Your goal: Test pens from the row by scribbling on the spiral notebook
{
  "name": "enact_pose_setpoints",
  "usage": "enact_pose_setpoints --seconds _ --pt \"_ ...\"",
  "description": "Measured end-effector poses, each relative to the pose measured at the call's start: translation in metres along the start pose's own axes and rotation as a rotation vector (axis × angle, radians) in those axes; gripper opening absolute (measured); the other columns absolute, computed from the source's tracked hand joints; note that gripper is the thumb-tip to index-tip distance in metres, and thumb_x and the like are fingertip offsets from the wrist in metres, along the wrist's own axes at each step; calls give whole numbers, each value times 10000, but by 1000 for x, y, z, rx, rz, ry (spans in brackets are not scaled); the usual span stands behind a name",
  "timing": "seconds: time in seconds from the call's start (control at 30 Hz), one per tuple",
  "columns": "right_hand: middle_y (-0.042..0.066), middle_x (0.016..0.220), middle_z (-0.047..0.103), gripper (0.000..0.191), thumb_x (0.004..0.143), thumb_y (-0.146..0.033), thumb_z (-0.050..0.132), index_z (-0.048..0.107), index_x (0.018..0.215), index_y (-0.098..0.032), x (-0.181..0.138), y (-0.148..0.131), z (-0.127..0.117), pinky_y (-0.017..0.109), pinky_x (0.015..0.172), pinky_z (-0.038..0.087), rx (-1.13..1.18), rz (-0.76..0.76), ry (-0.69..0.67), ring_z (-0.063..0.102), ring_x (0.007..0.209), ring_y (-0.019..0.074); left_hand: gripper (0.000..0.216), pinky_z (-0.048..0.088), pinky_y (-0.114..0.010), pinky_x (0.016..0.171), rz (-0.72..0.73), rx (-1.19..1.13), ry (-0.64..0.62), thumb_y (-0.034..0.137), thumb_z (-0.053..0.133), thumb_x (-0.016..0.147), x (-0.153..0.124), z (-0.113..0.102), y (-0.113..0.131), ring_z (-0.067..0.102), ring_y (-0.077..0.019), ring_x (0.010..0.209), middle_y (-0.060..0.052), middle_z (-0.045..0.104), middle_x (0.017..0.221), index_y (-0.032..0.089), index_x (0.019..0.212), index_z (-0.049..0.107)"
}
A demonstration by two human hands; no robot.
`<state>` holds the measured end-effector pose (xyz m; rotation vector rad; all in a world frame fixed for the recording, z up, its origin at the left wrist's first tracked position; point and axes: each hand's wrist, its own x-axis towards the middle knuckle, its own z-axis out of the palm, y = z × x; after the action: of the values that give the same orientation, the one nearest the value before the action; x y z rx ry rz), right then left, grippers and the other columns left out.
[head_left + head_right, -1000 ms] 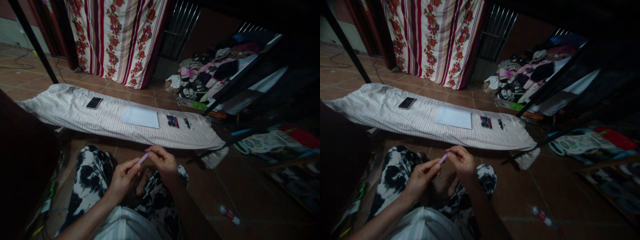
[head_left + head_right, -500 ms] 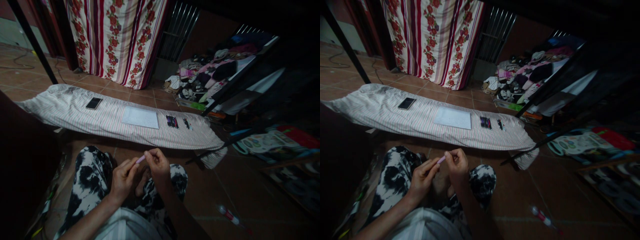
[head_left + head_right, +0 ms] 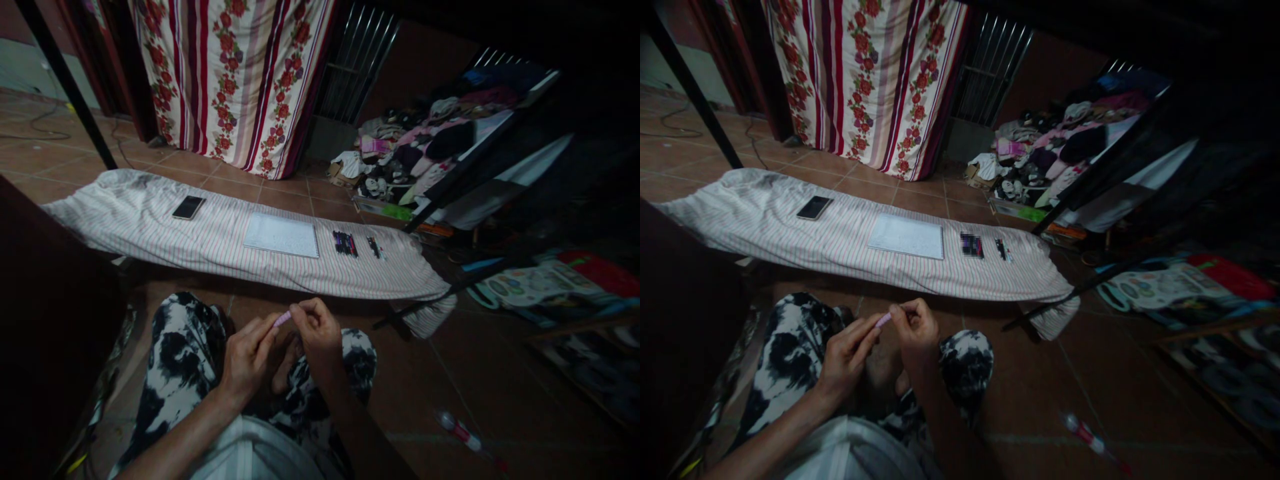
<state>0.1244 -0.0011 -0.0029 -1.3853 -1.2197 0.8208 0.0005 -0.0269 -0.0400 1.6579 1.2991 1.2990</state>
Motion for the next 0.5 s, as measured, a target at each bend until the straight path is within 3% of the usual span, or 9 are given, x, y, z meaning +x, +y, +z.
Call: enact_pose_setpoints --seconds 0.13,0.27,0.4,0.5 --pt "21 722 647 233 727 -406 574 641 768 -188 4 3 -5 252 614 466 126 12 -134 587 676 152 289 455 -205 566 -135 -136 4 324 526 807 3 0 4 583 -141 649 -55 648 780 181 1011 671" --pt "45 919 681 277 753 -381 568 673 947 -213 6 0 -12 278 715 476 217 69 -204 606 817 170 392 399 -204 478 -312 -351 -4 399 555 767 5 1 12 488 -102 495 -8 570 595 118 1020 660" --pt "40 972 668 203 729 -309 620 696 901 -231 9 -3 -17 286 814 449 246 61 -249 586 937 180 440 358 -199 453 -374 -450 -68 426 574 742 6 0 18 430 -78 445 26 505 521 85 1008 654" --pt "35 900 661 143 727 -270 625 711 831 -223 12 -4 -19 274 790 451 200 1 -280 588 900 173 446 359 -199 461 -390 -465 -122 428 565 748 7 -1 22 429 -79 453 31 488 505 69 999 649"
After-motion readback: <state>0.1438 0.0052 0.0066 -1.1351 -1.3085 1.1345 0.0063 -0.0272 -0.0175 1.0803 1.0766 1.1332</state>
